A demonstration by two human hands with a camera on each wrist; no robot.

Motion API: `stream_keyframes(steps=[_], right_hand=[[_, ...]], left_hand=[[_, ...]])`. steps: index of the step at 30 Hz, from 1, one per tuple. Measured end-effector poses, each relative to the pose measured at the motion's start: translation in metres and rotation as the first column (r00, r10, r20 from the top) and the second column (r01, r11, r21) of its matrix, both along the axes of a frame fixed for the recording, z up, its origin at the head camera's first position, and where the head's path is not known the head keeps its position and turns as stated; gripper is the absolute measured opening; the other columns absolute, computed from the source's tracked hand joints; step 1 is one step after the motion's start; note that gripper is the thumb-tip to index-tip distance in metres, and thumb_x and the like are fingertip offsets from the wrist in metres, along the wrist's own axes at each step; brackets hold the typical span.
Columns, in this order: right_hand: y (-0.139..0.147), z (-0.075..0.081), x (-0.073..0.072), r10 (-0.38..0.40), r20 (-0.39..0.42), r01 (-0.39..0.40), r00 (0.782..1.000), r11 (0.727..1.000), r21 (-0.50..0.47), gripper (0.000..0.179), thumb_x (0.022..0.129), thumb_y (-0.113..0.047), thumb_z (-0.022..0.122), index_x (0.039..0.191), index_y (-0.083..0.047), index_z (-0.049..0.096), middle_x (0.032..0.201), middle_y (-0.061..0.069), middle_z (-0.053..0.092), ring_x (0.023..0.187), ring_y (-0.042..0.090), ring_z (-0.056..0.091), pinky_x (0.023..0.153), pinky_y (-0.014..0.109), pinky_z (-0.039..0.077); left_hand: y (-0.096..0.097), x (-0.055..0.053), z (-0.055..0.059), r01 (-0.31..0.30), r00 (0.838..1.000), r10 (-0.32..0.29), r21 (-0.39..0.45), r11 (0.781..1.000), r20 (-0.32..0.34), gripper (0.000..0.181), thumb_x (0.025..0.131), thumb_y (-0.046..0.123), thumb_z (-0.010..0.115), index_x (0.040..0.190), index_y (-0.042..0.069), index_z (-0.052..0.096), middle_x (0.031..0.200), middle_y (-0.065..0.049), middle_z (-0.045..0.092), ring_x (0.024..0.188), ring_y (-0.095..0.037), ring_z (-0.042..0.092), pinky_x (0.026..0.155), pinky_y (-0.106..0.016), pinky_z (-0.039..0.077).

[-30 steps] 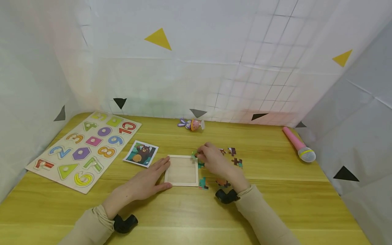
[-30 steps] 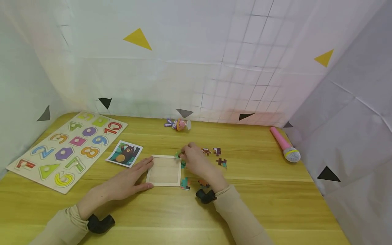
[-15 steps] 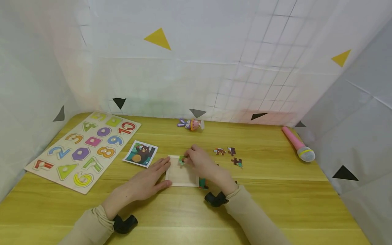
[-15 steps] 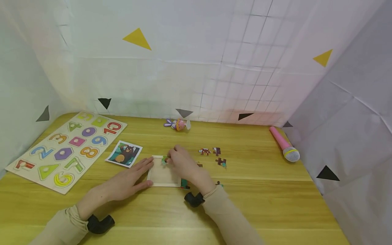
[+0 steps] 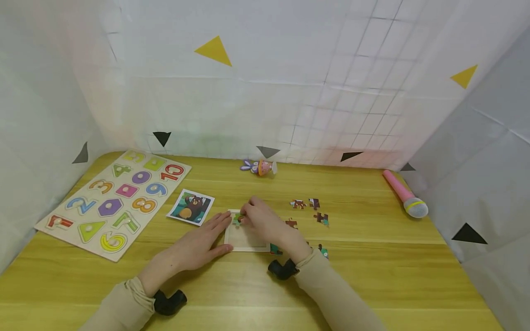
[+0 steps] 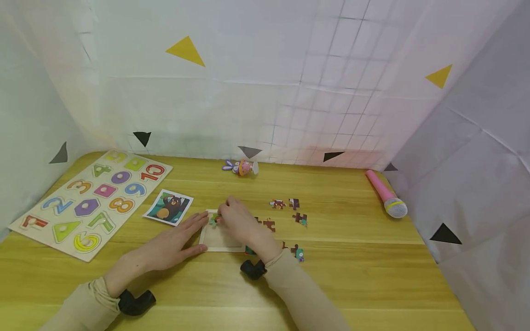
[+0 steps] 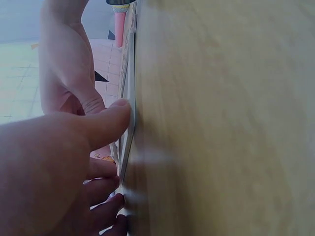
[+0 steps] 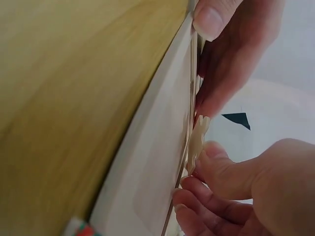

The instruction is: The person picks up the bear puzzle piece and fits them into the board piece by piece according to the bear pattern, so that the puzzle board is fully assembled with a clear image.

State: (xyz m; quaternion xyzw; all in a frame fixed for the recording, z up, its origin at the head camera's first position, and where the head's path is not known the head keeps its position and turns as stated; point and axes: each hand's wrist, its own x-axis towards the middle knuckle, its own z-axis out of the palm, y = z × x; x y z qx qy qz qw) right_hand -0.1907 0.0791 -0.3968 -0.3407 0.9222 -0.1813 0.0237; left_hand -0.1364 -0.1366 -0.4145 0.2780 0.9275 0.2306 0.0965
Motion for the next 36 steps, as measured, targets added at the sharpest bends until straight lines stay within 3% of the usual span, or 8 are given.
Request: stream_keyframes(steps=[15, 29, 36], right_hand=[[-0.002, -0.007, -0.001, 0.026, -0.022, -0.026, 0.999, 1.000, -0.007, 0.012, 0.098, -0.012, 0.065, 0.108, -0.006, 0.066, 0.098, 0.006, 0.053, 0.082, 0.017, 0.049, 0.073, 0.030, 0.047], [-0.004, -0.010, -0.003, -0.029, 0.012, 0.029, 1.000, 0.999, -0.042, 0.016, 0.098, -0.018, 0.065, 0.106, -0.004, 0.064, 0.096, 0.005, 0.054, 0.082, 0.017, 0.052, 0.074, 0.031, 0.049], [-0.005, -0.011, -0.005, -0.053, 0.028, 0.055, 0.998, 0.997, -0.055, 0.026, 0.099, -0.018, 0.064, 0.117, -0.001, 0.062, 0.103, 0.009, 0.057, 0.088, 0.020, 0.059, 0.078, 0.035, 0.053]], left_hand=[[-0.001, -0.001, -0.001, 0.039, 0.999, -0.039, -0.003, 0.999, -0.011, 0.069, 0.103, 0.043, 0.052, 0.157, 0.005, 0.031, 0.166, -0.014, 0.020, 0.152, -0.038, 0.019, 0.117, -0.056, 0.029], [-0.001, 0.001, 0.000, 0.030, 0.999, -0.031, -0.010, 0.999, -0.029, 0.069, 0.103, 0.042, 0.053, 0.157, 0.007, 0.030, 0.165, -0.016, 0.021, 0.151, -0.039, 0.021, 0.116, -0.056, 0.031], [0.000, 0.001, 0.000, 0.043, 0.998, -0.044, -0.027, 0.999, -0.055, 0.068, 0.103, 0.041, 0.054, 0.155, 0.003, 0.033, 0.165, -0.016, 0.021, 0.151, -0.039, 0.021, 0.117, -0.056, 0.031]])
